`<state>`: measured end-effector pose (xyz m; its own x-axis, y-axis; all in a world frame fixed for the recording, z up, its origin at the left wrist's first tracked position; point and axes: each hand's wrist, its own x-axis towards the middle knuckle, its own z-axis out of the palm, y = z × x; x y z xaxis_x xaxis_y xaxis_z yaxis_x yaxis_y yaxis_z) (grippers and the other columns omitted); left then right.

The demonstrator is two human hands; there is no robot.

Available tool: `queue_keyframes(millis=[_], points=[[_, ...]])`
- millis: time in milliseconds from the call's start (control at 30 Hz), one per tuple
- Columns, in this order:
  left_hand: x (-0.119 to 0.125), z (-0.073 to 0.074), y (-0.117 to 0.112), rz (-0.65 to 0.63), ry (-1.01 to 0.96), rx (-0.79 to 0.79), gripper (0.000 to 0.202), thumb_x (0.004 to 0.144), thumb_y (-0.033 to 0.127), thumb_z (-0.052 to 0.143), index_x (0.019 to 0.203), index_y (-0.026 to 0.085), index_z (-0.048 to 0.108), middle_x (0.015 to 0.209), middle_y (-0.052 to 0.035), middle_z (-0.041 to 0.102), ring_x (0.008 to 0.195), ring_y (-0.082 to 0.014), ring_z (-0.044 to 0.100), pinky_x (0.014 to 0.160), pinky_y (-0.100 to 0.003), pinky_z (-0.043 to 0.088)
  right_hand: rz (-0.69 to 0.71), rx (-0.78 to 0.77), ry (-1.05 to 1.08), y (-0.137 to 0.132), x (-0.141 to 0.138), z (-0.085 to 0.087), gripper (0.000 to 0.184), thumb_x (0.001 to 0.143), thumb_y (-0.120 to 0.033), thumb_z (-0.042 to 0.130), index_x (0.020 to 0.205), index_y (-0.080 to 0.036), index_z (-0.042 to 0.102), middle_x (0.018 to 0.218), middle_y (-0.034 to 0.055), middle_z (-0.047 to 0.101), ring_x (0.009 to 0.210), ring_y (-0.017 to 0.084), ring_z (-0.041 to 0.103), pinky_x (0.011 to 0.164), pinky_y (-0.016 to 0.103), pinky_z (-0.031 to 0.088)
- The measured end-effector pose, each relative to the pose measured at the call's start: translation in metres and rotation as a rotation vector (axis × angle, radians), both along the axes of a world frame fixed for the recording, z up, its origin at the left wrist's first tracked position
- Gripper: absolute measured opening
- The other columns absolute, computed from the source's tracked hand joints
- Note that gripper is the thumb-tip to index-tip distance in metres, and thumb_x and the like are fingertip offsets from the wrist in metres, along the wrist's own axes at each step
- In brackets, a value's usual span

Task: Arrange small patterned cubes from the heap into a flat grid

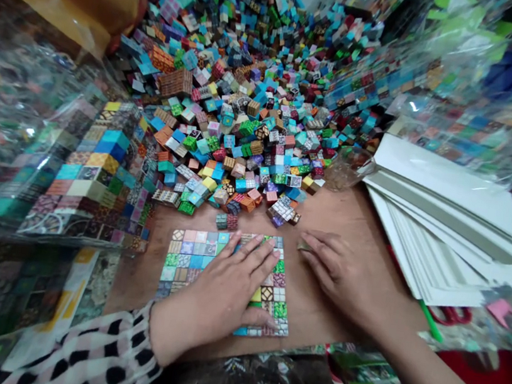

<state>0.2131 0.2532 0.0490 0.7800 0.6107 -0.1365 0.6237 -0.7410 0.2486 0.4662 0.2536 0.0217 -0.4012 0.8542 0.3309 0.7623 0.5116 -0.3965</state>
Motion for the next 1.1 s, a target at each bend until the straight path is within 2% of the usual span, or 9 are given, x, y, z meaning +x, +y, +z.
queue_keyframes(millis=[200,300,400,500,600,767,900,1000,1100], points=[[-0.052,0.011,-0.003,0.201,-0.015,0.130,0.073,0.093,0.067,0.031,0.146,0.018,0.040,0.153,-0.0133,0.039,0.143,-0.0308,0.032,0.119,-0.056,0.021,0.170,-0.068,-0.059,-0.023,-0.033,0.019,0.061,0.093,-0.052,0.055,0.144,-0.019,0.041,0.142,0.0199,0.046,0.131,0.035,0.044,0.104,0.056,0.044],[-0.083,0.008,-0.004,0.283,-0.006,0.146,0.068,0.095,0.063,0.031,0.146,0.018,0.040,0.151,-0.0140,0.042,0.144,-0.0316,0.032,0.117,-0.058,0.025,0.237,-0.119,-0.155,-0.032,-0.053,0.019,0.080,0.085,-0.068,0.056,0.148,-0.021,0.036,0.152,0.0210,0.032,0.141,0.042,0.028,0.111,0.064,0.032],[-0.101,0.000,-0.009,0.326,-0.022,0.154,0.071,0.094,0.063,0.036,0.149,0.017,0.033,0.156,-0.0163,0.033,0.145,-0.0336,0.028,0.115,-0.059,0.028,0.266,-0.116,-0.203,-0.036,-0.064,0.014,0.094,0.072,-0.078,0.062,0.147,-0.028,0.036,0.158,0.0178,0.024,0.144,0.049,0.013,0.111,0.073,0.020],[-0.104,-0.012,-0.016,0.394,-0.060,0.115,0.071,0.095,0.060,0.039,0.152,0.019,0.026,0.160,-0.0164,0.023,0.147,-0.0346,0.022,0.114,-0.057,0.031,0.251,-0.123,-0.218,-0.036,-0.067,0.009,0.112,0.057,-0.081,0.072,0.148,-0.026,0.035,0.158,0.0189,0.021,0.143,0.053,0.010,0.110,0.076,0.017],[-0.100,-0.022,-0.020,0.440,-0.105,0.098,0.070,0.095,0.058,0.040,0.152,0.020,0.025,0.158,-0.0147,0.029,0.148,-0.0336,0.019,0.114,-0.055,0.032,0.254,-0.140,-0.242,-0.033,-0.068,0.006,0.118,0.050,-0.077,0.080,0.147,-0.025,0.037,0.159,0.0189,0.021,0.142,0.053,0.011,0.111,0.074,0.017],[-0.096,-0.028,-0.024,0.460,-0.105,0.088,0.071,0.094,0.057,0.044,0.151,0.018,0.027,0.155,-0.0166,0.031,0.147,-0.0352,0.018,0.114,-0.055,0.033,0.282,-0.155,-0.277,-0.028,-0.064,0.006,0.109,0.053,-0.068,0.084,0.145,-0.027,0.041,0.159,0.0175,0.021,0.143,0.051,0.015,0.112,0.072,0.013],[-0.095,-0.026,-0.028,0.459,-0.070,0.136,0.071,0.094,0.058,0.042,0.151,0.019,0.025,0.153,-0.0173,0.032,0.147,-0.0365,0.019,0.113,-0.058,0.030,0.310,-0.176,-0.309,-0.026,-0.059,0.010,0.103,0.062,-0.073,0.075,0.147,-0.028,0.039,0.160,0.0169,0.020,0.144,0.049,0.013,0.113,0.071,0.011],[-0.094,-0.021,-0.029,0.404,-0.034,0.212,0.088,0.087,0.071,0.042,0.153,0.018,0.018,0.155,-0.0191,0.028,0.147,-0.0378,0.016,0.115,-0.061,0.020,0.316,-0.186,-0.330,-0.026,-0.060,0.015,0.110,0.062,-0.083,0.066,0.151,-0.027,0.034,0.161,0.0190,0.014,0.145,0.050,0.010,0.113,0.069,0.010],[-0.091,-0.014,-0.030,0.261,-0.014,0.233,0.121,0.066,0.093,0.041,0.155,0.016,0.012,0.159,-0.0205,0.021,0.148,-0.0393,0.009,0.117,-0.060,0.005,0.324,-0.183,-0.343,-0.024,-0.068,0.019,0.122,0.059,-0.089,0.061,0.154,-0.021,0.027,0.161,0.0228,0.010,0.145,0.049,0.009,0.114,0.068,0.008]])
